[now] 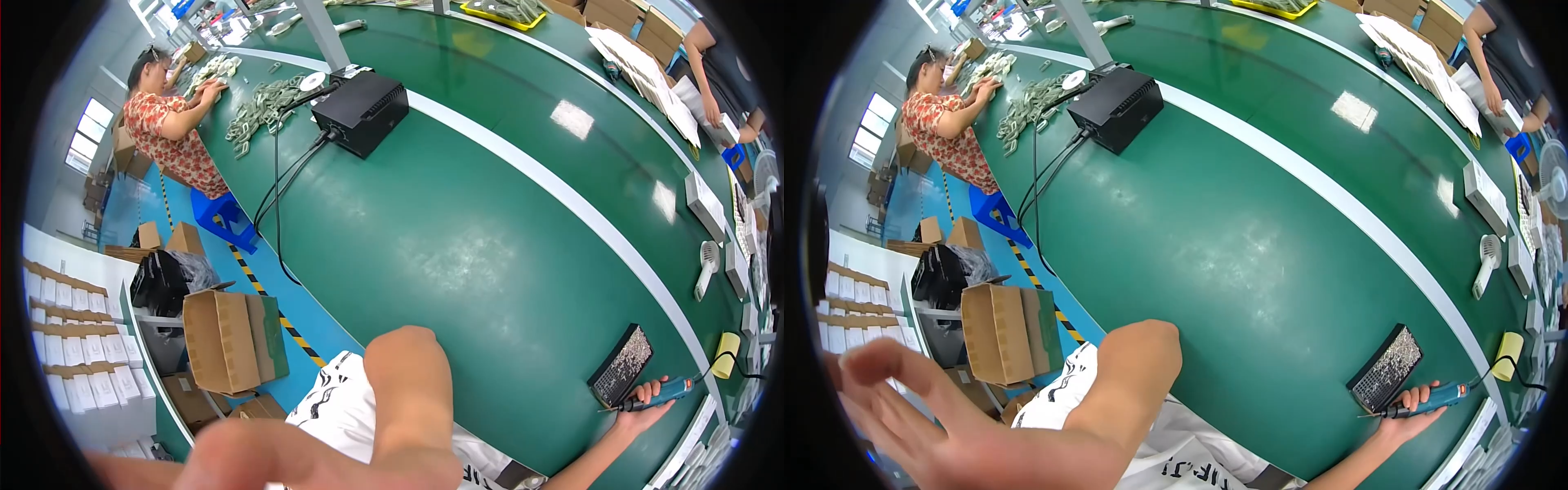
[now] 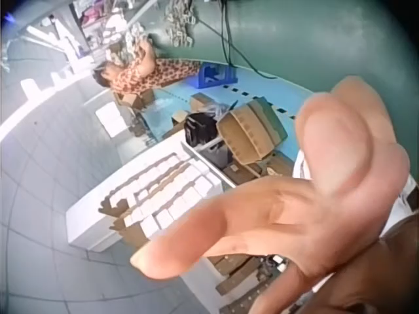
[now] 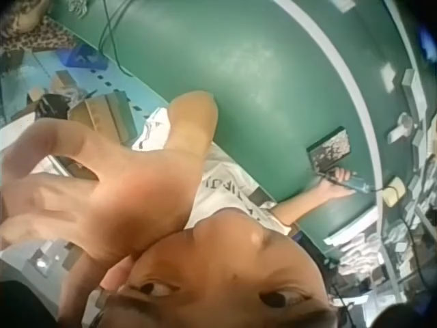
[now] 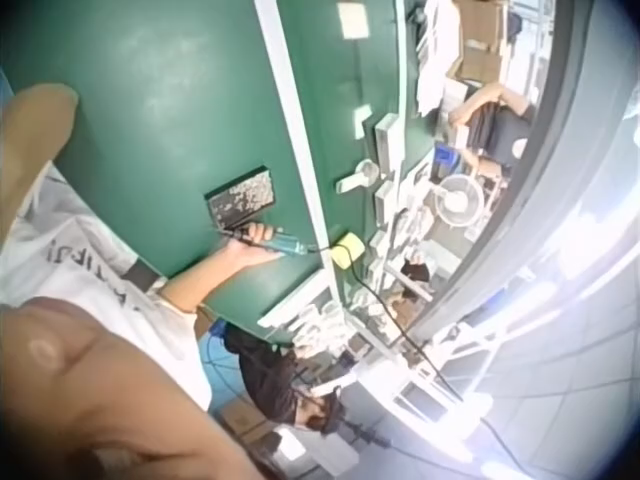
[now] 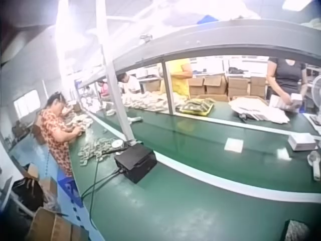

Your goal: Assemble a handheld electric fan using an electric screwdriver on a production line.

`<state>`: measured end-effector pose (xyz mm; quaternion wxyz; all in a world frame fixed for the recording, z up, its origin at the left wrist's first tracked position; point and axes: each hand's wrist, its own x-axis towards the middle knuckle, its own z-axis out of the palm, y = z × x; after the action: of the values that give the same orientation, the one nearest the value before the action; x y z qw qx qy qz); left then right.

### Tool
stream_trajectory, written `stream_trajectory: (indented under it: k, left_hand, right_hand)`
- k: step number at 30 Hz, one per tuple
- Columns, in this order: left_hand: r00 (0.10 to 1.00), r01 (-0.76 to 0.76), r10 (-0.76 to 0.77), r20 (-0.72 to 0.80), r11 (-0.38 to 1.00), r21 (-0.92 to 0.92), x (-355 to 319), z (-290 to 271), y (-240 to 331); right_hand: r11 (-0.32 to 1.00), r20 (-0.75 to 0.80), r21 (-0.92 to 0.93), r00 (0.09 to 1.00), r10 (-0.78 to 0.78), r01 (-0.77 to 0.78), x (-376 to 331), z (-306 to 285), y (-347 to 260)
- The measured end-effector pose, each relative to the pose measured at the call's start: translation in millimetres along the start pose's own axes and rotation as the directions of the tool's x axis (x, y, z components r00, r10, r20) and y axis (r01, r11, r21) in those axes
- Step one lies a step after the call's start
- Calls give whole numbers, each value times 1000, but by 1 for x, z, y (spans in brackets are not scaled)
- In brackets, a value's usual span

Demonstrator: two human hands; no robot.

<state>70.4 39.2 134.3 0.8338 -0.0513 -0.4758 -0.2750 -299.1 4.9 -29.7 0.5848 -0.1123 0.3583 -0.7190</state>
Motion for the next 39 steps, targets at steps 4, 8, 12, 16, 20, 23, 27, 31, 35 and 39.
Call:
stream_trajectory:
  k: [4,8,12,16,20,23,27,31,35,39]
  left_hand:
    - [999,-31,31,-12,999,16,0,3,3]
    - [998,-64,65,-21,998,28,0,3,6]
    - [996,-87,88,-28,995,41,2,7,8]
    - [996,-89,90,-23,995,43,5,7,10]
    - [994,-99,100,-30,994,47,5,6,10]
    - [991,-121,124,-46,990,70,7,15,8]
    - [989,-137,141,-39,986,91,12,5,17]
    - [984,-163,170,-51,979,119,16,7,19]
    - [983,-171,179,-51,977,130,22,-1,27]
    - [978,-187,198,-69,972,142,24,2,26]
  right_hand:
    - [1000,17,-9,1000,-2,2,4,-6,-1]
    - [1000,67,-1,997,27,-27,0,-5,-2]
    - [999,148,22,988,34,-37,1,-20,2]
    - [999,84,-35,996,17,-14,4,-5,-2]
    - [1000,-2,18,1000,14,-14,-3,5,3]
    - [999,155,-11,987,35,-34,8,-20,-5]
    - [999,63,25,998,30,-32,-1,-1,0]
    - [999,99,-6,994,47,-46,2,-2,4]
    - [1000,83,-5,996,22,-22,-1,5,-1]
    - [999,77,-16,996,42,-41,-1,7,4]
